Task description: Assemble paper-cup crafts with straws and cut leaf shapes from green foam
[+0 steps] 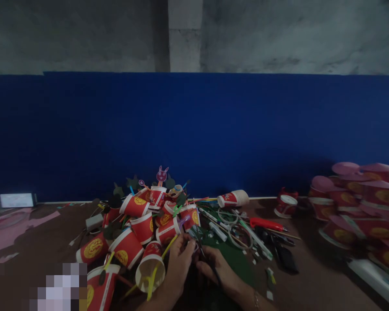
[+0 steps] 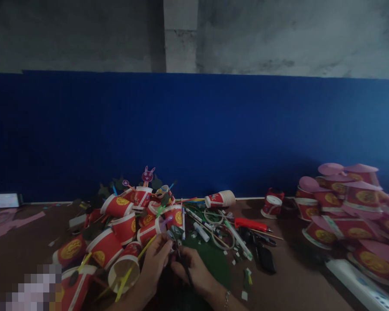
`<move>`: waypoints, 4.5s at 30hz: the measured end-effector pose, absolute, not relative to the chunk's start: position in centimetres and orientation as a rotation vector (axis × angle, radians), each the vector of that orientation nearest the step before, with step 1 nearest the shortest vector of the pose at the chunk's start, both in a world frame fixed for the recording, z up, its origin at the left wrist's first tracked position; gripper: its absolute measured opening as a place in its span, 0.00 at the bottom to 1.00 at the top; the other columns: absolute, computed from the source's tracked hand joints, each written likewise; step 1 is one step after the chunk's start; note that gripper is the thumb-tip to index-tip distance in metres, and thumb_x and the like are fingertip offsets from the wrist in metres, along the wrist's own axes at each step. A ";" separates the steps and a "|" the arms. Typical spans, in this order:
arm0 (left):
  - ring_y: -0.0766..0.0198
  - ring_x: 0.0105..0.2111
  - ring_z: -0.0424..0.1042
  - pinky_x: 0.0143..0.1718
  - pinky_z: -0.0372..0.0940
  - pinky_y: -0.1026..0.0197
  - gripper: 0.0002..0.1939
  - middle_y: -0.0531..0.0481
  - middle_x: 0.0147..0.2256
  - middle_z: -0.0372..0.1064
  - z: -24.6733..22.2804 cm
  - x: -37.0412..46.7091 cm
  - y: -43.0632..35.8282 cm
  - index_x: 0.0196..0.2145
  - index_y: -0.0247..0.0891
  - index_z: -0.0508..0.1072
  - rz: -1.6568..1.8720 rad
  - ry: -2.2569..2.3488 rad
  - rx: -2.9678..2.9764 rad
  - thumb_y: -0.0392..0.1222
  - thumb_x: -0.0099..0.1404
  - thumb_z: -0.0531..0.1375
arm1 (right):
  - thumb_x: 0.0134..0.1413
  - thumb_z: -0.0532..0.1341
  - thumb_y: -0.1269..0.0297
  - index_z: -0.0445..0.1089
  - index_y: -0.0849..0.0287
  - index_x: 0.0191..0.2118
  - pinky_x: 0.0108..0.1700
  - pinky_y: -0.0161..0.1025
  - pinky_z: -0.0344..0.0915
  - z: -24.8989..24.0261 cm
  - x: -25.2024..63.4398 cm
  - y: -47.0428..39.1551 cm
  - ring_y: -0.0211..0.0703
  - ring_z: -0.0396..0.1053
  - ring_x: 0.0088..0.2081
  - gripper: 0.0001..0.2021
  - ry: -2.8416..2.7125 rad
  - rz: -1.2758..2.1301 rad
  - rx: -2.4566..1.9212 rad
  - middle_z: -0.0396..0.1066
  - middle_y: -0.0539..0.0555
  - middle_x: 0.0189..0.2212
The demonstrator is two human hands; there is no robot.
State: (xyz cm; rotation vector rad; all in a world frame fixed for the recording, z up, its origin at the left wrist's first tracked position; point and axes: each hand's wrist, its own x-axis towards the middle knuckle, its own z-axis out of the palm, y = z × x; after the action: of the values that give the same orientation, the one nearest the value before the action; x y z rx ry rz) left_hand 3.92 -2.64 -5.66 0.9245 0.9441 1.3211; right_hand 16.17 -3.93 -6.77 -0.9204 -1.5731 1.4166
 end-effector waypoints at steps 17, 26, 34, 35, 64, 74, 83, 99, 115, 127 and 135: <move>0.76 0.17 0.53 0.19 0.51 0.70 0.10 0.58 0.19 0.60 -4.9 3.8 -3.1 0.25 0.35 0.67 1.312 0.917 0.895 0.44 0.49 0.61 | 0.40 0.62 0.46 0.61 0.61 0.26 0.15 0.26 0.53 -6.6 16.0 -3.8 0.28 0.56 0.15 0.21 -1.551 1.418 -0.954 0.58 0.44 0.17; 0.75 0.17 0.53 0.18 0.49 0.70 0.10 0.57 0.20 0.61 -5.2 3.7 -2.9 0.25 0.35 0.67 1.318 0.939 0.907 0.44 0.49 0.62 | 0.40 0.64 0.49 0.61 0.61 0.25 0.14 0.26 0.52 -6.6 16.0 -3.8 0.28 0.55 0.14 0.19 -1.513 1.435 -0.984 0.58 0.43 0.16; 0.74 0.18 0.54 0.19 0.49 0.69 0.10 0.57 0.20 0.61 -5.2 3.6 -3.0 0.26 0.35 0.67 1.326 0.948 0.927 0.45 0.50 0.62 | 0.40 0.63 0.48 0.61 0.61 0.26 0.16 0.26 0.54 -6.4 16.0 -4.0 0.28 0.57 0.15 0.20 -1.526 1.434 -0.935 0.58 0.44 0.18; 0.75 0.17 0.53 0.19 0.49 0.69 0.10 0.57 0.20 0.61 -5.2 3.6 -2.9 0.26 0.35 0.67 1.327 0.950 0.926 0.45 0.49 0.62 | 0.40 0.63 0.48 0.61 0.61 0.26 0.15 0.26 0.53 -6.4 16.0 -4.0 0.28 0.56 0.15 0.20 -1.527 1.429 -0.942 0.58 0.44 0.18; 0.77 0.14 0.48 0.15 0.41 0.71 0.11 0.59 0.17 0.57 -4.9 3.5 -2.8 0.25 0.35 0.65 1.316 0.920 0.931 0.45 0.50 0.61 | 0.38 0.64 0.48 0.61 0.61 0.21 0.12 0.26 0.48 -7.3 16.2 -3.3 0.28 0.52 0.10 0.20 -1.490 1.423 -1.025 0.55 0.42 0.10; 0.78 0.14 0.47 0.15 0.40 0.71 0.12 0.60 0.18 0.56 -5.3 3.4 -2.7 0.26 0.35 0.64 1.309 0.920 0.958 0.46 0.51 0.61 | 0.39 0.65 0.52 0.61 0.61 0.21 0.11 0.26 0.48 -7.7 16.2 -3.3 0.27 0.51 0.10 0.18 -1.472 1.423 -1.052 0.54 0.40 0.10; 0.78 0.15 0.46 0.15 0.41 0.71 0.12 0.62 0.17 0.53 -6.1 3.5 -2.3 0.27 0.36 0.63 1.333 0.927 0.944 0.47 0.53 0.60 | 0.39 0.66 0.53 0.60 0.61 0.22 0.12 0.26 0.49 -7.9 16.2 -3.3 0.26 0.50 0.11 0.18 -1.498 1.410 -1.020 0.55 0.41 0.11; 0.77 0.15 0.49 0.17 0.47 0.70 0.13 0.61 0.18 0.56 -5.5 3.6 -2.7 0.24 0.36 0.64 1.334 0.920 0.881 0.47 0.49 0.63 | 0.38 0.66 0.52 0.61 0.61 0.23 0.12 0.26 0.51 -8.3 16.2 -3.2 0.27 0.53 0.11 0.18 -1.500 1.429 -0.998 0.56 0.41 0.11; 0.76 0.16 0.47 0.18 0.46 0.69 0.12 0.61 0.18 0.55 -5.7 3.8 -2.8 0.24 0.36 0.64 1.291 0.930 0.916 0.47 0.50 0.61 | 0.40 0.65 0.49 0.63 0.62 0.25 0.15 0.26 0.53 -9.3 16.2 -2.9 0.27 0.53 0.15 0.19 -1.515 1.372 -0.944 0.58 0.44 0.17; 0.75 0.17 0.49 0.18 0.45 0.69 0.11 0.60 0.18 0.54 -5.8 3.7 -2.8 0.25 0.36 0.63 1.261 0.918 0.939 0.46 0.51 0.60 | 0.41 0.65 0.53 0.62 0.62 0.24 0.14 0.26 0.51 -8.6 16.2 -3.1 0.27 0.53 0.13 0.17 -1.508 1.377 -0.959 0.57 0.43 0.15; 0.75 0.17 0.49 0.18 0.45 0.70 0.10 0.60 0.18 0.55 -5.6 3.6 -2.8 0.24 0.36 0.63 1.258 0.914 0.948 0.44 0.52 0.59 | 0.39 0.66 0.52 0.62 0.61 0.25 0.13 0.25 0.52 -8.5 16.2 -3.1 0.27 0.54 0.12 0.18 -1.477 1.438 -0.959 0.58 0.42 0.14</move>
State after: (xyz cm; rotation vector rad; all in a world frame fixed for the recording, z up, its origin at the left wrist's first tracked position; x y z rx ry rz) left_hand 3.64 -2.81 -5.63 0.9477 0.9144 1.2581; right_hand 16.15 -3.10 -8.47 -0.9587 -1.4766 1.4376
